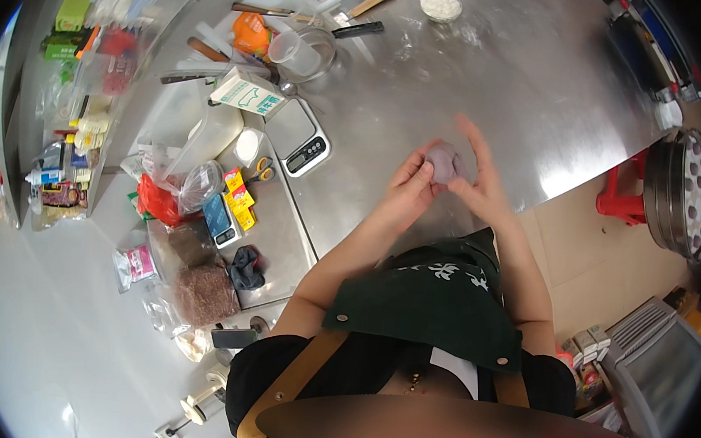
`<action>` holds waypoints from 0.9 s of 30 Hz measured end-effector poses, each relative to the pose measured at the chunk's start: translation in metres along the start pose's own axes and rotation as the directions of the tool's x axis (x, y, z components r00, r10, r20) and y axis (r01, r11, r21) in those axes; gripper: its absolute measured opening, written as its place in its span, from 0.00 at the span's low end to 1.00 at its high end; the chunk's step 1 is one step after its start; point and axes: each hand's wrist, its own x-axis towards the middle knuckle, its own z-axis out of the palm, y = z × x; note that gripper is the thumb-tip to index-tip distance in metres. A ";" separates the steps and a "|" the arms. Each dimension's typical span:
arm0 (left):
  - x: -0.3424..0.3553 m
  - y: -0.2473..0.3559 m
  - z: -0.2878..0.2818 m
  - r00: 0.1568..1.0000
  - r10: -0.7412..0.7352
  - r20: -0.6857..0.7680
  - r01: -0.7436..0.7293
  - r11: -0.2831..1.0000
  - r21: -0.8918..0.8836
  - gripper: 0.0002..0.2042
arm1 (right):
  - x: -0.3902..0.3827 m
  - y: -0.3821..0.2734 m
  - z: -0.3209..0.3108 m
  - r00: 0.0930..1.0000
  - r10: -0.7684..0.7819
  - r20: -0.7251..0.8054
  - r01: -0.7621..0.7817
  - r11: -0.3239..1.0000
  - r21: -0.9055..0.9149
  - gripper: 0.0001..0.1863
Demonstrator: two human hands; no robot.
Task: Manually roll and shape small pieces of purple-colored dough into uniform balls on a stainless steel work surface.
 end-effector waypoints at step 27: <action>-0.020 0.025 0.011 0.976 0.195 -0.100 -0.158 0.942 0.294 0.30 | 0.027 -0.042 0.025 0.916 -0.090 0.390 0.025 0.985 0.169 0.18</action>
